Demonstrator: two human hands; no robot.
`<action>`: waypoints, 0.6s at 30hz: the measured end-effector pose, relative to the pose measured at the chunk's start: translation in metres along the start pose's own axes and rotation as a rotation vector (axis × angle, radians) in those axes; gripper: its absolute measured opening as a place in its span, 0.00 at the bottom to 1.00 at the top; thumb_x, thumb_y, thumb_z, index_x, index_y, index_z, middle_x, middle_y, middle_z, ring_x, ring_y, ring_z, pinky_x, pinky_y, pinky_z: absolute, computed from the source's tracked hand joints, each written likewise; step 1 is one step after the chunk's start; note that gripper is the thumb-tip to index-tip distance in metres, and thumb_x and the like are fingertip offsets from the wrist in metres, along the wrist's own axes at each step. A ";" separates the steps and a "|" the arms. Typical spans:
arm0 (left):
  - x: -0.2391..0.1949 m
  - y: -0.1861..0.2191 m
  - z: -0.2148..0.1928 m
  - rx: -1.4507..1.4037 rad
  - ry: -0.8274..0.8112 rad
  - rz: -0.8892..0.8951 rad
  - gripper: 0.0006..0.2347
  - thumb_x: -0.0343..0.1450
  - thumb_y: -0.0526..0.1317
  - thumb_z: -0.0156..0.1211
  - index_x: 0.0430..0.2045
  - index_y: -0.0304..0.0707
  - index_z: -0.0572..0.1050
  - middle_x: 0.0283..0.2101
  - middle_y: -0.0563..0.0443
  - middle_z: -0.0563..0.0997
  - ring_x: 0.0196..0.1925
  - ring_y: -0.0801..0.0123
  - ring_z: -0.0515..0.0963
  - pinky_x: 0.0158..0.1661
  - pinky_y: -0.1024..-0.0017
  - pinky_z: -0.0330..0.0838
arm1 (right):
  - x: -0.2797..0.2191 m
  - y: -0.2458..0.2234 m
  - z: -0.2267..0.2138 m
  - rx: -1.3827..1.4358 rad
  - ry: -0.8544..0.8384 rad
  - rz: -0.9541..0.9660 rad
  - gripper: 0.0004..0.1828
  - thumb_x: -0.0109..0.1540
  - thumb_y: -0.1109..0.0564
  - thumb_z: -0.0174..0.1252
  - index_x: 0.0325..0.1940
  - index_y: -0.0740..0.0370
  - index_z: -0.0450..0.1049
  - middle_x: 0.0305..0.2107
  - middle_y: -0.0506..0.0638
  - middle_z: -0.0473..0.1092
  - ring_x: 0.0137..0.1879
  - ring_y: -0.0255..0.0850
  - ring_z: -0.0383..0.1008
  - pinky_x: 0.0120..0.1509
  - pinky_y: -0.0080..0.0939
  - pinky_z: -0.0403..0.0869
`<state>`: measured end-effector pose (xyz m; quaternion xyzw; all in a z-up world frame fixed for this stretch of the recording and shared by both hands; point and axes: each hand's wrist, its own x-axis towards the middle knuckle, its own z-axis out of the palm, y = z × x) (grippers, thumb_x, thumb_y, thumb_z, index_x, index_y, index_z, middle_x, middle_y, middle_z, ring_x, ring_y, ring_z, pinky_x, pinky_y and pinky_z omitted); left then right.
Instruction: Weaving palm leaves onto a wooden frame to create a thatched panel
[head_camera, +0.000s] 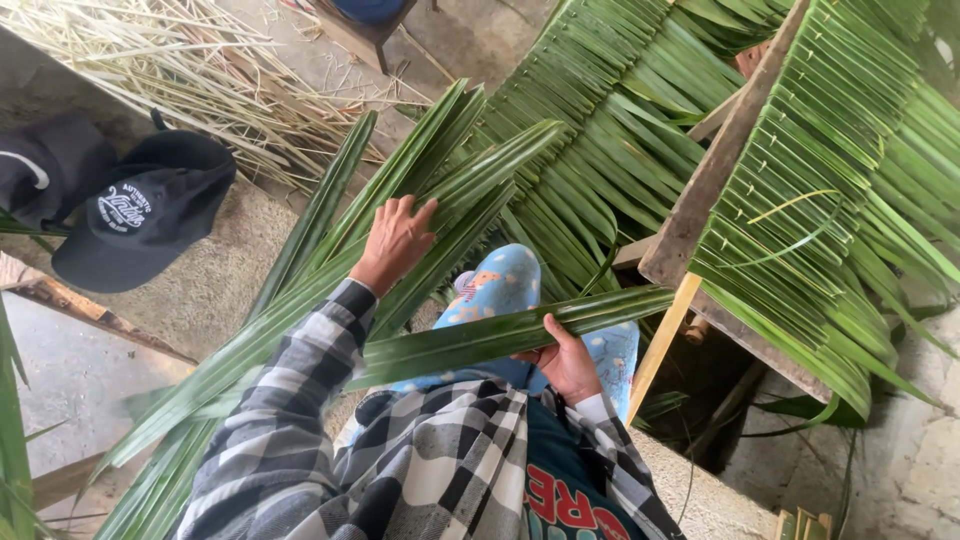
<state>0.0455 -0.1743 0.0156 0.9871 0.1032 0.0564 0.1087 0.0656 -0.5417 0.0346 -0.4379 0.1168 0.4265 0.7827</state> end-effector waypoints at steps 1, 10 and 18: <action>0.003 0.012 -0.012 -0.001 0.000 0.006 0.29 0.66 0.47 0.69 0.63 0.52 0.67 0.54 0.40 0.71 0.52 0.50 0.71 0.50 0.60 0.66 | -0.002 -0.005 0.010 0.003 0.004 -0.005 0.23 0.67 0.47 0.55 0.61 0.63 0.72 0.46 0.62 0.76 0.44 0.59 0.81 0.42 0.61 0.85; -0.008 0.111 -0.096 -0.645 -0.242 0.143 0.29 0.62 0.48 0.72 0.61 0.51 0.73 0.50 0.30 0.77 0.52 0.32 0.77 0.51 0.47 0.71 | 0.026 -0.028 0.043 0.017 -0.056 -0.046 0.21 0.65 0.49 0.59 0.58 0.62 0.74 0.48 0.63 0.76 0.48 0.61 0.80 0.43 0.70 0.82; -0.023 0.095 -0.080 -0.828 -0.223 0.075 0.31 0.61 0.54 0.74 0.61 0.54 0.74 0.49 0.35 0.78 0.54 0.39 0.78 0.52 0.48 0.74 | 0.033 -0.024 0.065 0.066 0.026 -0.089 0.14 0.64 0.54 0.62 0.46 0.68 0.74 0.43 0.70 0.76 0.42 0.68 0.80 0.39 0.76 0.80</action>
